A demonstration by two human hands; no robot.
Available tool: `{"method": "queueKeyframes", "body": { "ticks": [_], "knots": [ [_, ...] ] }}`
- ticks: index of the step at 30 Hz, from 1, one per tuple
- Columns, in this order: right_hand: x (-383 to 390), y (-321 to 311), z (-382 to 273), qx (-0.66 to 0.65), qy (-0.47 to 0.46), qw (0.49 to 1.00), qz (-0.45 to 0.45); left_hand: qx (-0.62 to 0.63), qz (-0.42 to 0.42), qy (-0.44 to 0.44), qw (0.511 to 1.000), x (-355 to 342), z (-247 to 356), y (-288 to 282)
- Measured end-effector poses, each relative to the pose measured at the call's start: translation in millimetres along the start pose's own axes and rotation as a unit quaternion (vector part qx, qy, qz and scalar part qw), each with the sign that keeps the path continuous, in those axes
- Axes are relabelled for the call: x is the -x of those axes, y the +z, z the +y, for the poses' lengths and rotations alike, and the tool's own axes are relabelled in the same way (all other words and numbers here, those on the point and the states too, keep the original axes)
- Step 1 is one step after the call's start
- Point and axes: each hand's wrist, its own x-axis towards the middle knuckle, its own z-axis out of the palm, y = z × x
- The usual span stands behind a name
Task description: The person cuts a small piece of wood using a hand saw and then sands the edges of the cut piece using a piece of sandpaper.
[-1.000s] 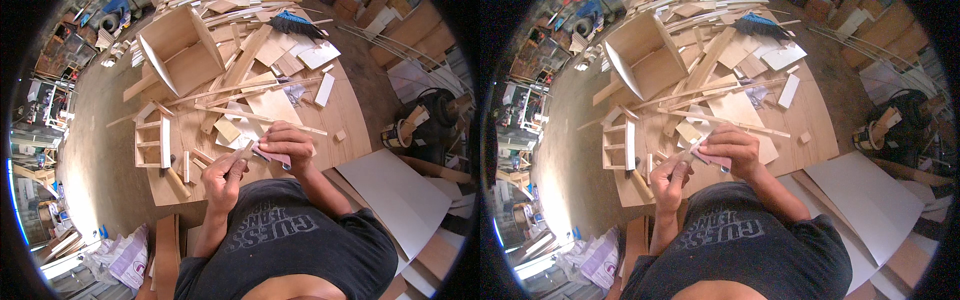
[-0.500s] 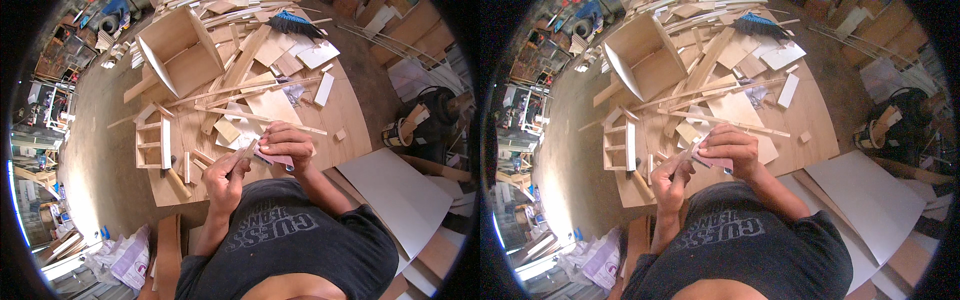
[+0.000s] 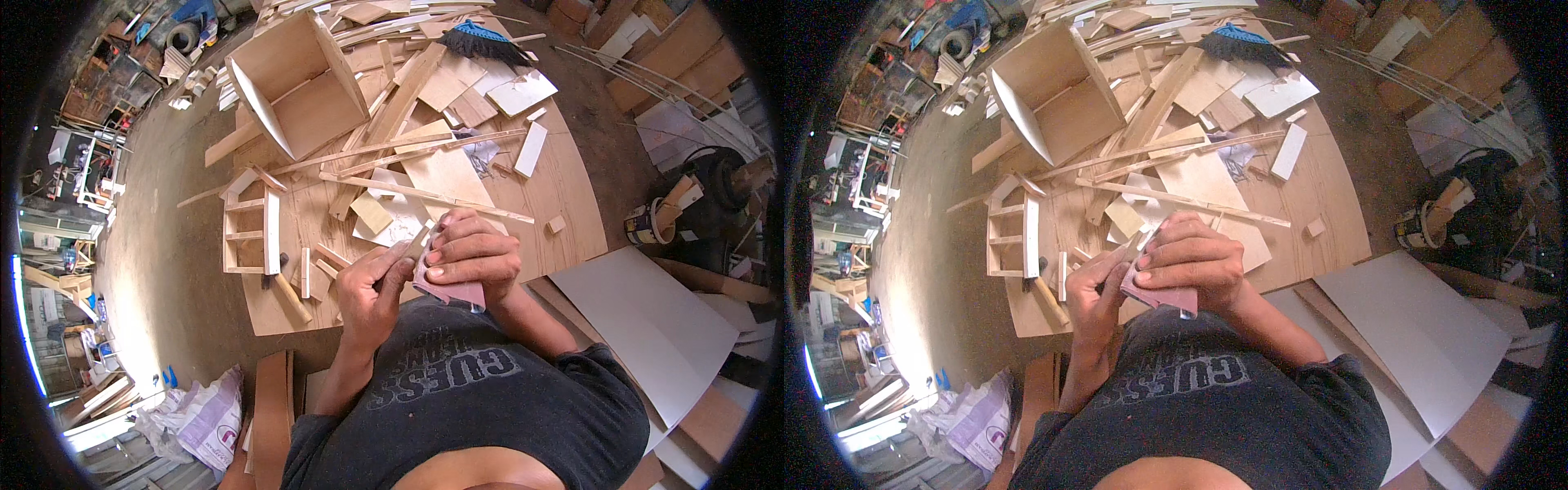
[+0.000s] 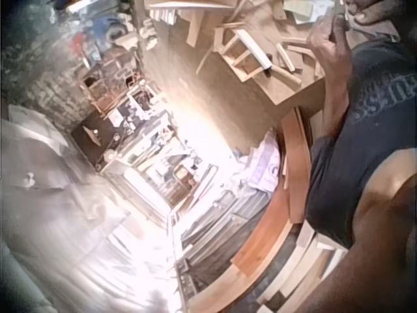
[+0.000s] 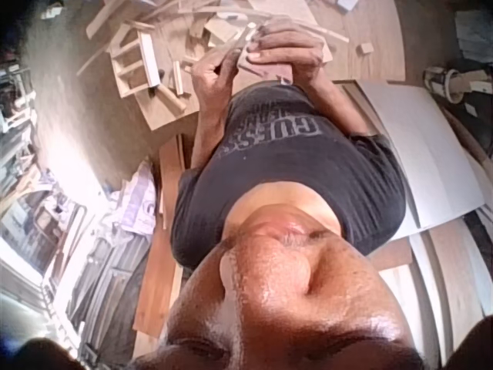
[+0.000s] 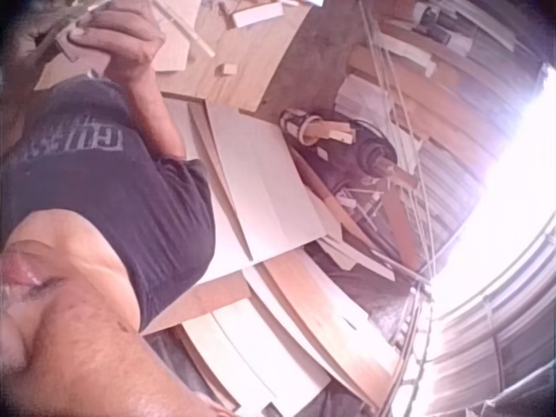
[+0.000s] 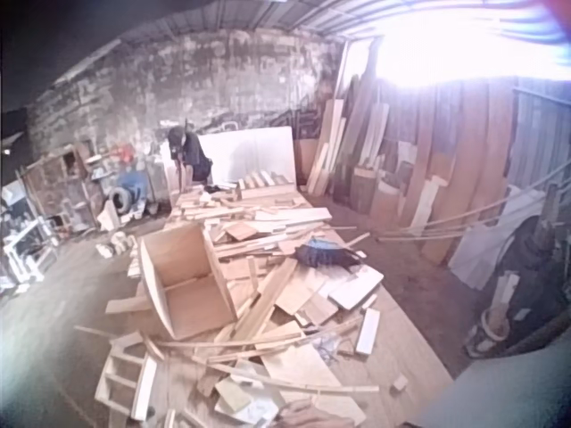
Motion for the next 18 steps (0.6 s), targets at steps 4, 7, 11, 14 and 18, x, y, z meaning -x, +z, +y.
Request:
{"method": "queueKeyframes", "body": {
  "ticks": [4,7,11,14,18],
  "knots": [
    [7.6,-0.2,15.8,0.014,0.012,1.000,0.024,0.044,0.003,-0.018,0.999,2.6,7.5,-4.2],
    [0.0,4.8,5.5,-0.011,0.011,1.000,0.022,0.019,0.002,-0.005,1.000,2.4,-1.3,-5.2],
    [3.5,3.6,10.3,-0.004,-0.016,1.000,-0.005,0.016,0.014,0.004,1.000,3.5,7.3,-4.9],
    [8.0,8.7,12.3,-0.009,0.014,0.999,0.045,0.022,0.010,-0.007,1.000,4.1,3.3,-3.3],
    [2.9,5.7,11.9,-0.008,-0.015,1.000,0.021,0.006,0.007,0.032,0.999,1.9,6.8,-3.8]
  ]
}}
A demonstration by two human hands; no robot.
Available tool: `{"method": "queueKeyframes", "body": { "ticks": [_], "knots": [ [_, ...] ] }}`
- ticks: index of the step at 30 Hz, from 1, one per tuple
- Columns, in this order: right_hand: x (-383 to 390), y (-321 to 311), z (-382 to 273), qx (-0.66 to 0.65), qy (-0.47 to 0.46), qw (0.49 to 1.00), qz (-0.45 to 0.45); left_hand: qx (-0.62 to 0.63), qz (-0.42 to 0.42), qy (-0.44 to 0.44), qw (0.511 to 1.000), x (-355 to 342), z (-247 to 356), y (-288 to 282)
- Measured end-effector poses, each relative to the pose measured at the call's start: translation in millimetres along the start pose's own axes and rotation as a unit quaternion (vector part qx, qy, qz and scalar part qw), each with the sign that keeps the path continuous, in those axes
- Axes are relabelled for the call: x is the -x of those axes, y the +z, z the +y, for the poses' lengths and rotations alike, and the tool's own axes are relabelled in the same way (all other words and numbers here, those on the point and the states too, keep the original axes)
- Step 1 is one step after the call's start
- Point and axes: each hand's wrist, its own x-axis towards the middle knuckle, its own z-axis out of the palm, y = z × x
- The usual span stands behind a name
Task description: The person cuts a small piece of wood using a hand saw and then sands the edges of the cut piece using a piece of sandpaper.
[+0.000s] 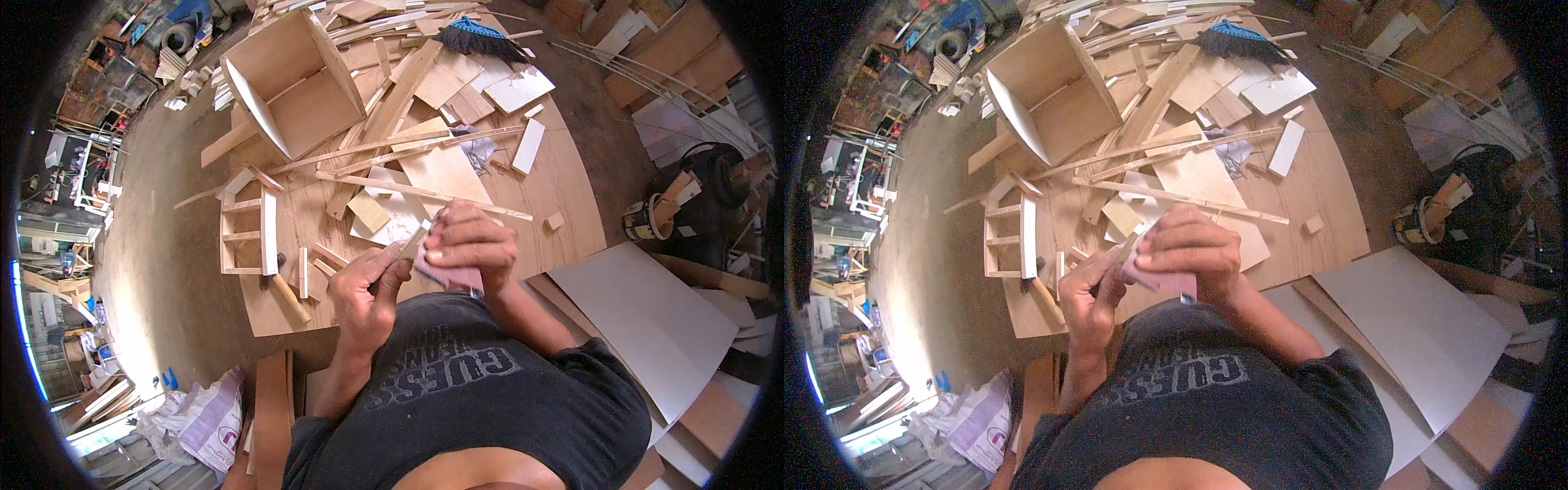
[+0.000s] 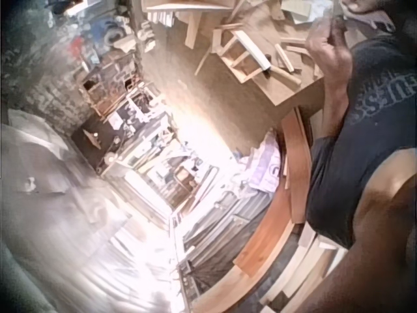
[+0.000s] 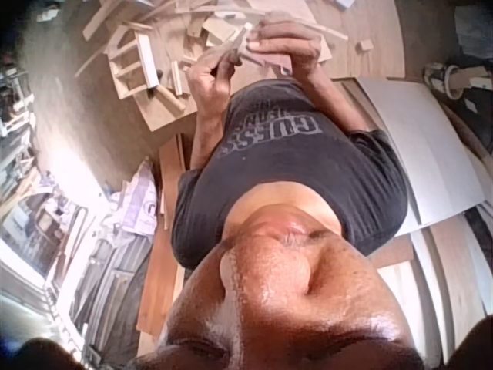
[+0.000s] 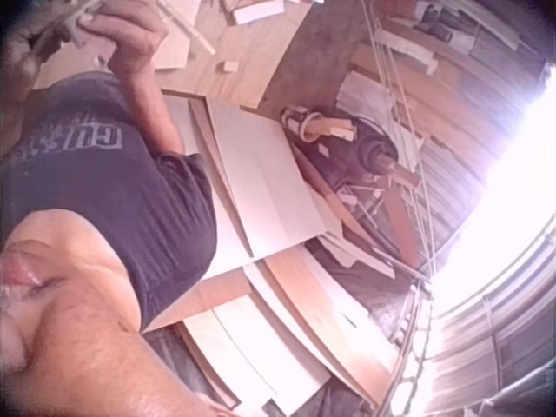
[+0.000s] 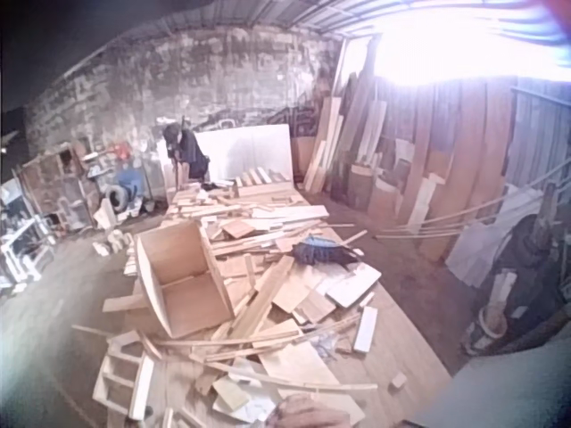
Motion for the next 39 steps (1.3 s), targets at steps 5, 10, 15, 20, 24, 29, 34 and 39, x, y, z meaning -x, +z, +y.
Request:
{"method": "queueKeyframes", "body": {
  "ticks": [5,10,15,20,24,29,34,39],
  "knots": [
    [4.5,4.9,-2.1,0.007,0.039,0.999,0.029,0.025,0.007,-0.029,0.999,3.8,-14.7,3.1],
    [16.4,8.2,6.5,0.007,0.036,0.999,0.030,0.005,0.013,-0.006,1.000,0.5,-14.1,4.2],
    [4.2,9.8,-4.1,-0.023,0.017,0.998,0.049,0.050,0.010,-0.017,0.999,1.7,-16.1,4.9],
    [21.9,13.8,7.1,0.019,0.053,0.997,0.055,0.053,0.021,-0.076,0.995,5.5,-19.1,4.8],
    [12.4,15.6,3.4,0.005,0.033,0.999,0.028,-0.081,0.024,0.036,0.996,-4.2,-34.3,6.2],
    [61.3,7.1,34.5,-0.031,0.174,0.982,0.062,0.097,0.026,-0.080,0.992,1.3,-26.8,2.9],
    [53.2,3.0,28.2,0.031,0.203,0.962,0.181,0.131,0.026,-0.091,0.987,-0.8,-30.2,5.4],
    [20.4,6.0,0.7,0.033,0.132,0.984,0.112,0.100,0.009,-0.091,0.991,-6.1,-25.3,4.3]
  ]
}}
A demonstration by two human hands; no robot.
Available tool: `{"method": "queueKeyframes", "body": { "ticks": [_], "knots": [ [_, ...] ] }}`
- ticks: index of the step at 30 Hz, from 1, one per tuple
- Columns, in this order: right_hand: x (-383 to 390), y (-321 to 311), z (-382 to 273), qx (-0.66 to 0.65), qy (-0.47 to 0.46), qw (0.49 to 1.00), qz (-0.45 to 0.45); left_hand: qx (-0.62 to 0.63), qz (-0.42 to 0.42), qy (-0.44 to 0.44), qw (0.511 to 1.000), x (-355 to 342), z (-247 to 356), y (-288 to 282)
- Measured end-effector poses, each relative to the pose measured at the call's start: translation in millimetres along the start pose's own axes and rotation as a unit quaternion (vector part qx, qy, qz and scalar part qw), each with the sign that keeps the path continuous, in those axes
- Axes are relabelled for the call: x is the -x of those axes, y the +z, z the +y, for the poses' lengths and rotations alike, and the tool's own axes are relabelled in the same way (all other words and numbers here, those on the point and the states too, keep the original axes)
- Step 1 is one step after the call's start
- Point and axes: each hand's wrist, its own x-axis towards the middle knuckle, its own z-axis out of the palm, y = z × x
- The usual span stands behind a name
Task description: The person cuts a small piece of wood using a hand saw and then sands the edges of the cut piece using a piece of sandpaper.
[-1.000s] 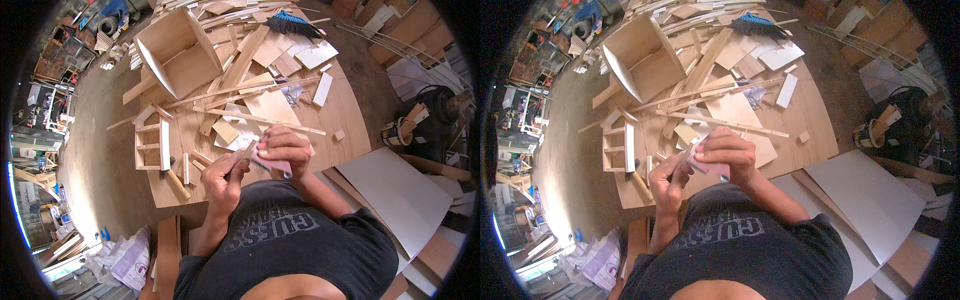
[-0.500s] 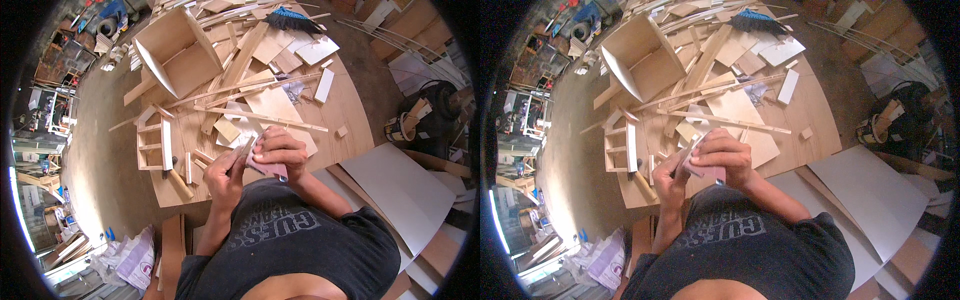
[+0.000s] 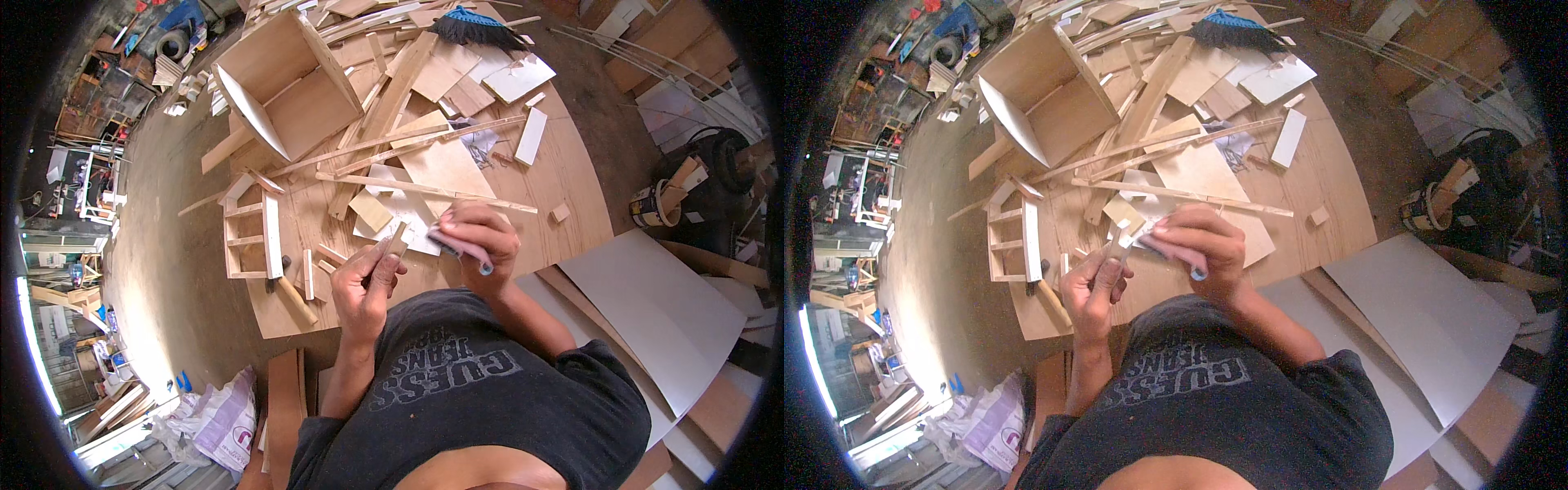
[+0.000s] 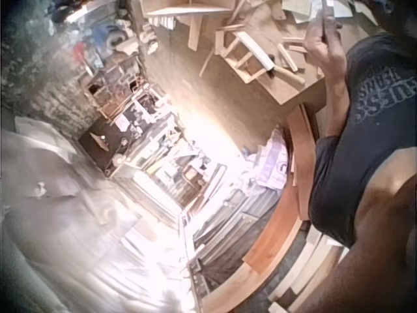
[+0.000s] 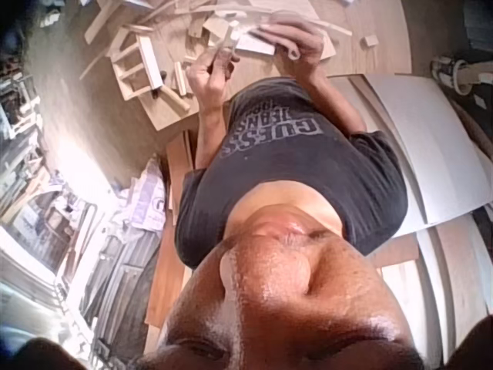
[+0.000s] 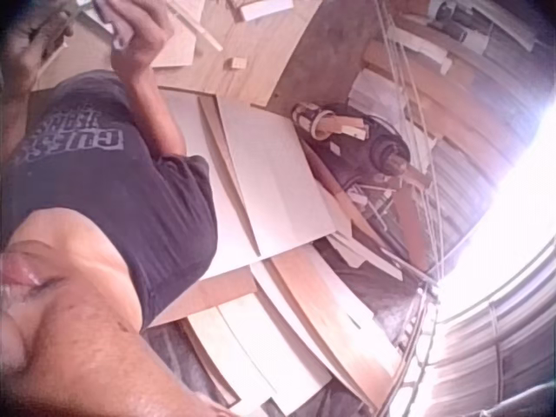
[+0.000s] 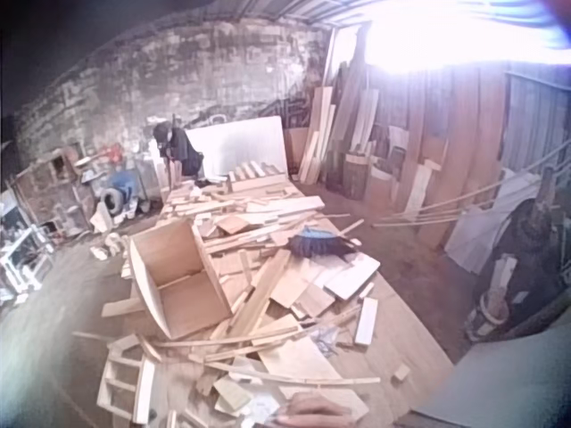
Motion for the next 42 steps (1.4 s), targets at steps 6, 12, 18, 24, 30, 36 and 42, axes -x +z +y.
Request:
{"method": "queueKeyframes", "body": {
  "ticks": [6,12,18,24,30,36,42],
  "knots": [
    [-11.3,6.4,-2.3,0.035,-0.084,0.992,-0.091,-0.003,-0.008,0.014,1.000,0.4,-1.4,-1.1],
    [-14.4,10.0,-10.2,0.007,-0.120,0.987,-0.107,-0.107,-0.003,0.052,0.993,0.6,-13.0,-1.1],
    [-5.0,13.5,10.1,0.000,-0.031,0.997,-0.066,-0.027,0.007,-0.013,1.000,2.1,-6.1,-1.4],
    [0.0,13.4,22.4,-0.005,-0.005,0.999,-0.054,-0.040,0.004,-0.001,0.999,-6.5,-6.9,3.5],
    [-11.1,10.3,13.1,-0.009,-0.091,0.993,-0.081,-0.069,-0.005,0.002,0.998,-9.9,-4.1,3.8],
    [-15.5,10.6,4.5,-0.012,-0.077,0.993,-0.087,-0.050,0.002,-0.017,0.999,-6.7,-15.1,5.8],
    [-4.3,13.7,18.9,-0.011,-0.014,0.998,-0.055,-0.020,-0.002,-0.052,0.998,-5.4,-15.0,-2.2]
  ]
}}
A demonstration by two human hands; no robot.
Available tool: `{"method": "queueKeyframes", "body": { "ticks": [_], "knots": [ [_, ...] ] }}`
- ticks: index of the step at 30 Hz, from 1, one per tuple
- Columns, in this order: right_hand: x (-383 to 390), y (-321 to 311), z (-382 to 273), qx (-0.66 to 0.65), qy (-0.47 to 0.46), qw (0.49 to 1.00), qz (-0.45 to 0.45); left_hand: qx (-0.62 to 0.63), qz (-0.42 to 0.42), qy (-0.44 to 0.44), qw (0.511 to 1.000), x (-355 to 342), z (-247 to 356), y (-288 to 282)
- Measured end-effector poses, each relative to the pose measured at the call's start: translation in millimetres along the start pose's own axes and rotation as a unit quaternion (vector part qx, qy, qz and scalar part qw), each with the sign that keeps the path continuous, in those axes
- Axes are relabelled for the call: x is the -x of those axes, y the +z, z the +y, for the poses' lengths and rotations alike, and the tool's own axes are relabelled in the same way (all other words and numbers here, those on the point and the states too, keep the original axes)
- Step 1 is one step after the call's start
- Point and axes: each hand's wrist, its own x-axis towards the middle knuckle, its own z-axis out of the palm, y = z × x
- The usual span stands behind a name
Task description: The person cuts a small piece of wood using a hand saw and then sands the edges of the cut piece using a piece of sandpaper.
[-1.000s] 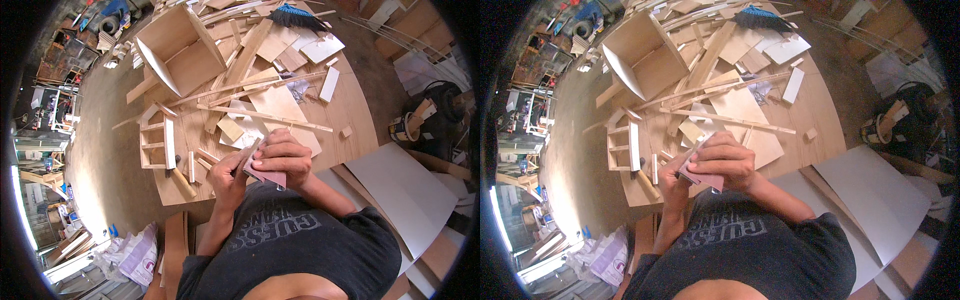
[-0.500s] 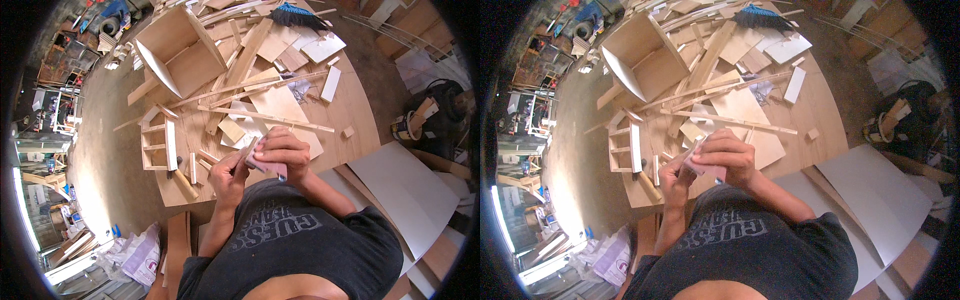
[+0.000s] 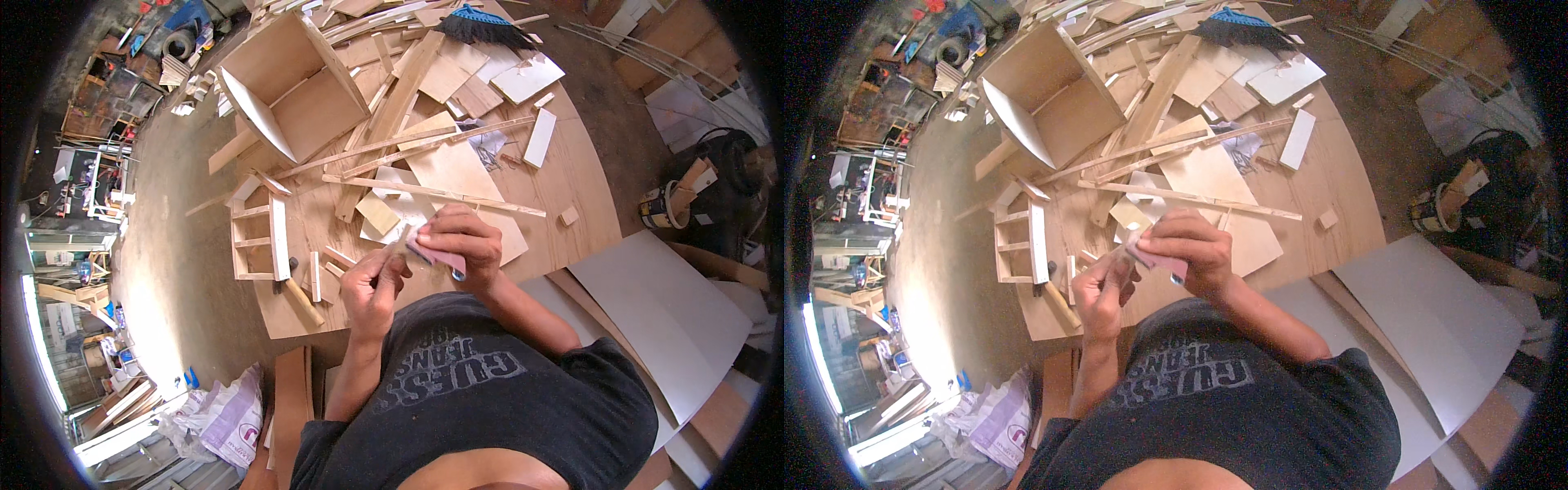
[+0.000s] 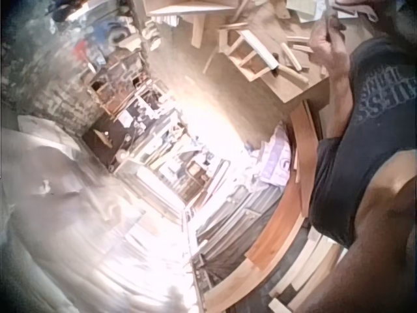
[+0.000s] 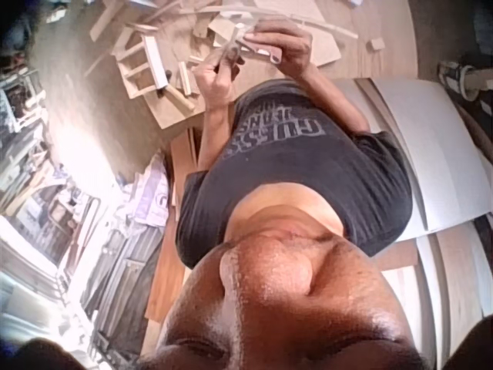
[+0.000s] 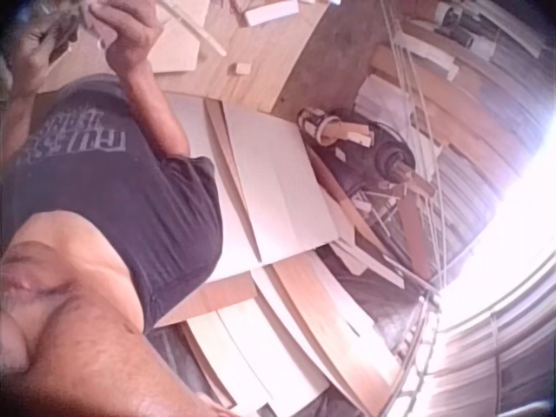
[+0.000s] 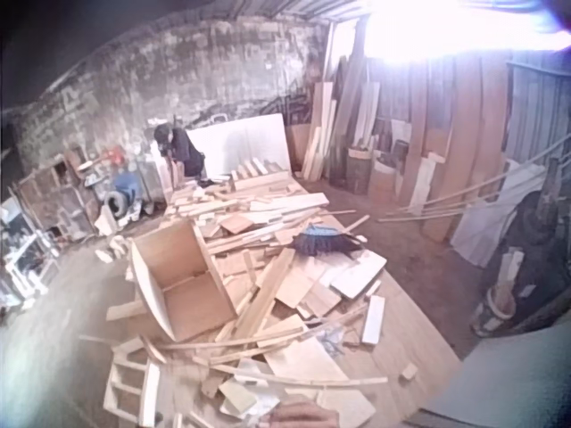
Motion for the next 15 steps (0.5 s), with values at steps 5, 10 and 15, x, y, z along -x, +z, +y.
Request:
{"method": "queueKeyframes", "body": {
  "ticks": [5,10,15],
  "knots": [
    [3.9,-4.9,-2.7,0.012,-0.026,0.999,-0.026,-0.047,0.001,0.061,0.997,-2.7,1.4,3.8],
    [8.3,-2.4,-4.5,-0.008,-0.045,0.998,-0.043,0.006,0.009,0.020,1.000,2.6,-11.8,2.7],
    [20.8,1.2,6.3,-0.006,0.034,0.999,-0.007,-0.010,0.012,0.002,1.000,4.5,-7.0,3.5]
  ]
}}
